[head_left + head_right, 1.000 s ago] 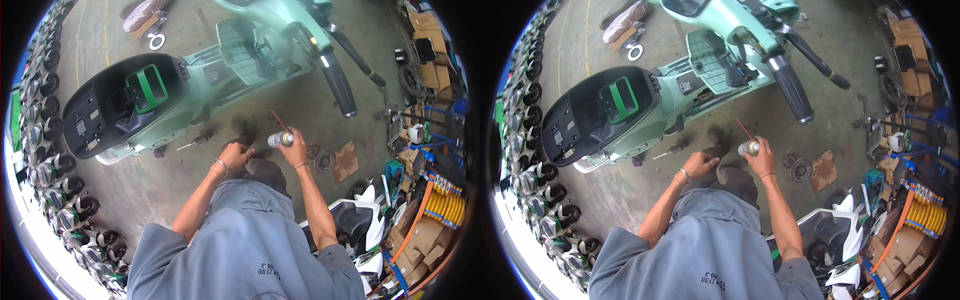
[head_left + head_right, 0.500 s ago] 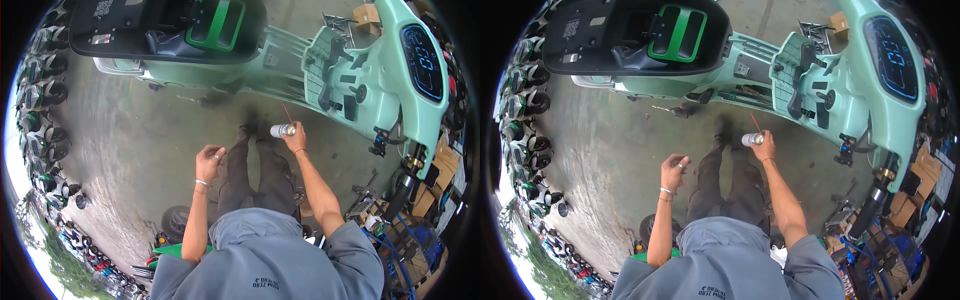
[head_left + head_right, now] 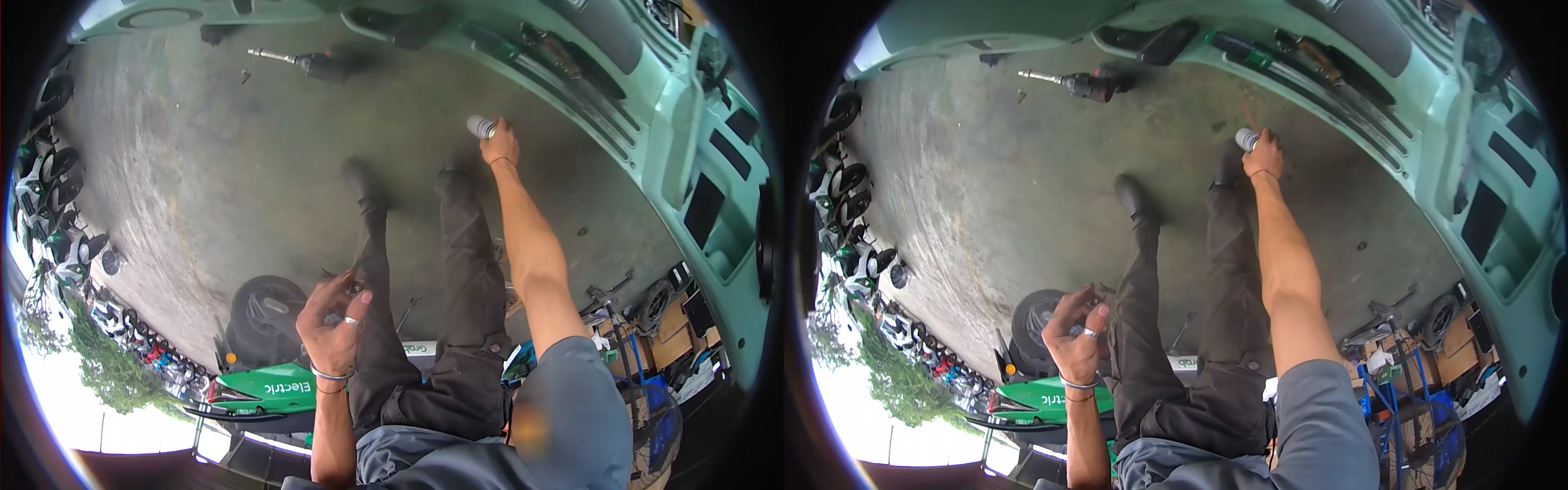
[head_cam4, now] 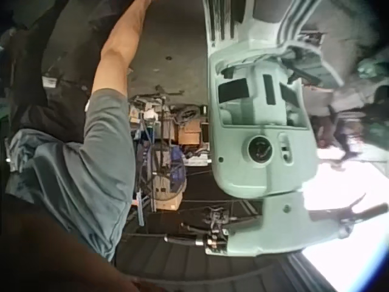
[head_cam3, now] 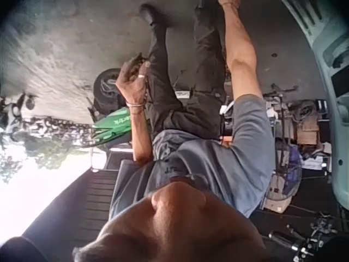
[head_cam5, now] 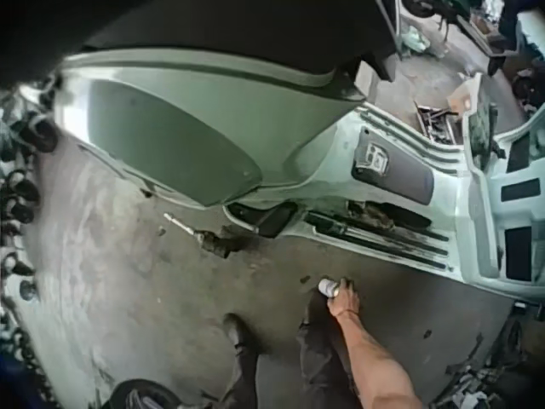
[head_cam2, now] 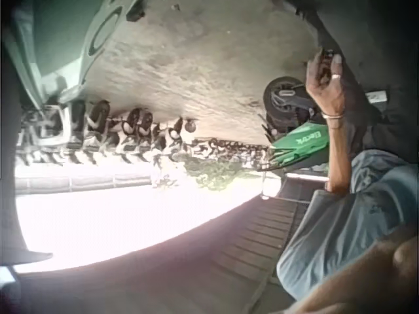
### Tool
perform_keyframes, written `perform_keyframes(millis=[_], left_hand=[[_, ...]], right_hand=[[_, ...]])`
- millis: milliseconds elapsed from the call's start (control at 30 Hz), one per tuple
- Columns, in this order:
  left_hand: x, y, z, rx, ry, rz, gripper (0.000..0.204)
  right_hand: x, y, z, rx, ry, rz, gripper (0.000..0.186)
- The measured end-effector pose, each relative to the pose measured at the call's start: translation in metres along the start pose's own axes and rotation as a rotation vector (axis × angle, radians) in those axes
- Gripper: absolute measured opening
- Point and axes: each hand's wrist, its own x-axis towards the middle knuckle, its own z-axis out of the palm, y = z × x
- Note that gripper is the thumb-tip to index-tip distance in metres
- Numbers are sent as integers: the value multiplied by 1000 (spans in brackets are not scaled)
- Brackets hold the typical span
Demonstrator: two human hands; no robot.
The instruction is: The person cleans a small circular component using a spray lubricant and sandpaper, then threads a thin metal wire through its center before attempting to fit it onto a green electric scooter.
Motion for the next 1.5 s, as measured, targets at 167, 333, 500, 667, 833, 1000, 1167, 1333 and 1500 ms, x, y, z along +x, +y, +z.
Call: perform_keyframes(millis=[167,333,500,667,833,1000,1167,1333,1500], left_hand=[[18,-10,0,17,36,72,31],[6,-13,-13,-88,-16,19,31],[-20,6,-30,-164,-10,131,30],[-53,40,-62,-179,-38,238,31],[-84,66,-101,-167,-90,254,32],[-109,76,-135,-165,-31,429,32],[-136,85,-186,-196,-19,465,33],[-152,80,-228,-224,-37,740,32],[-171,77,-281,-416,-81,784,32]], right_hand=[[16,27,45,-36,84,-108,54],[2,35,49,46,-22,-71,63],[-63,19,15,182,51,47,64],[-198,-36,-55,804,-352,-27,47],[-364,-127,-181,1215,-1015,-87,44],[-478,-152,-207,1694,-1316,-25,29],[-526,-205,-265,1705,-1187,85,26],[-556,-218,-282,1453,-874,-301,16],[-579,-233,-318,1570,-766,-265,16]])
